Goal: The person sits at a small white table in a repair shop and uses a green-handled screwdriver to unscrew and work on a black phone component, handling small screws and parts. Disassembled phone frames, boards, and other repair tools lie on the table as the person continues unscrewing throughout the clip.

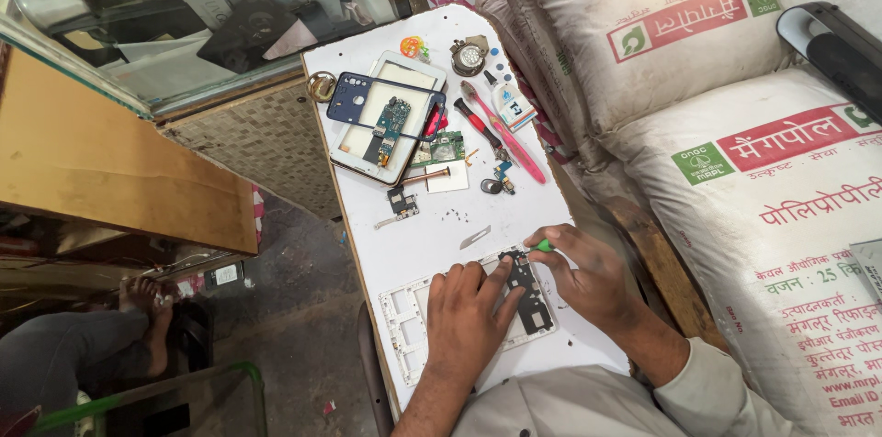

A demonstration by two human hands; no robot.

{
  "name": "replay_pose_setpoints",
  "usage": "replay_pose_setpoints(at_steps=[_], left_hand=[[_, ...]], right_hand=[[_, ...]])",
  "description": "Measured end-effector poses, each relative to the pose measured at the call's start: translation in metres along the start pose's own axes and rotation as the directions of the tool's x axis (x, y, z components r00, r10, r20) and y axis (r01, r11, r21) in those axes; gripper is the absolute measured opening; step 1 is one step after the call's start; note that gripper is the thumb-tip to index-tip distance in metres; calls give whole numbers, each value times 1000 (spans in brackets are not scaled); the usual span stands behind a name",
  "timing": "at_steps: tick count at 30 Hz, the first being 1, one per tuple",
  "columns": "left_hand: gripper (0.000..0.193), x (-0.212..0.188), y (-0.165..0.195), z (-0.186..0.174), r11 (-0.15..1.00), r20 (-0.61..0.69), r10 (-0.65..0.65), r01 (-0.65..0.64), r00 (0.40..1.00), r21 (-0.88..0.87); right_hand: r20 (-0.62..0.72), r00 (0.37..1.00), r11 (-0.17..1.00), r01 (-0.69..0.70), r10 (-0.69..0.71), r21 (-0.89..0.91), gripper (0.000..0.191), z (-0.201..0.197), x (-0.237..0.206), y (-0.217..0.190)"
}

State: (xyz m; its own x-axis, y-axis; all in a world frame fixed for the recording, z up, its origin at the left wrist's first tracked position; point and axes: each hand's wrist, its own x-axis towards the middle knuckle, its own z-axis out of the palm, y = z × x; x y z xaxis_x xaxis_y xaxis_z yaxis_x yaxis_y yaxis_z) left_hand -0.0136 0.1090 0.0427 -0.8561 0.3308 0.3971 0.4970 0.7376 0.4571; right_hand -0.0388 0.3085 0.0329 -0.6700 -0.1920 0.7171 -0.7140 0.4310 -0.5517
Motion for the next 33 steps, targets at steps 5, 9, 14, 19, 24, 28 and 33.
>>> replay_pose_setpoints(at_steps=[5,9,14,19,24,28,33], left_hand=[[41,0,-1,1,1000,-3,4,-4,1000,3],[41,-1,-1,2,1000,-10,9,-9,1000,7],[41,-2,-2,2,1000,-7,4,-4,1000,-1],[42,-2,-1,2,1000,15,-9,10,1000,-10],[43,0,-2,-2,997,33,-36,38,999,-69],[34,2,-2,-1,984,3,-111,110,994,-139],[26,1,-3,3,953,-35,-161,146,986,-266]], right_hand=[[-2,1000,999,31,-31,-23,68,-1,1,0],[-4,1000,1000,26,-26,-9,69,-1,1,0],[-1,1000,999,30,-30,-17,70,0,1,-2],[-3,1000,1000,12,-12,8,70,-1,0,-2],[-52,997,998,-52,53,28,70,0,-5,-3],[-123,970,948,-172,211,267,67,11,-14,-3],[-155,943,908,-225,294,353,68,21,-24,-2]])
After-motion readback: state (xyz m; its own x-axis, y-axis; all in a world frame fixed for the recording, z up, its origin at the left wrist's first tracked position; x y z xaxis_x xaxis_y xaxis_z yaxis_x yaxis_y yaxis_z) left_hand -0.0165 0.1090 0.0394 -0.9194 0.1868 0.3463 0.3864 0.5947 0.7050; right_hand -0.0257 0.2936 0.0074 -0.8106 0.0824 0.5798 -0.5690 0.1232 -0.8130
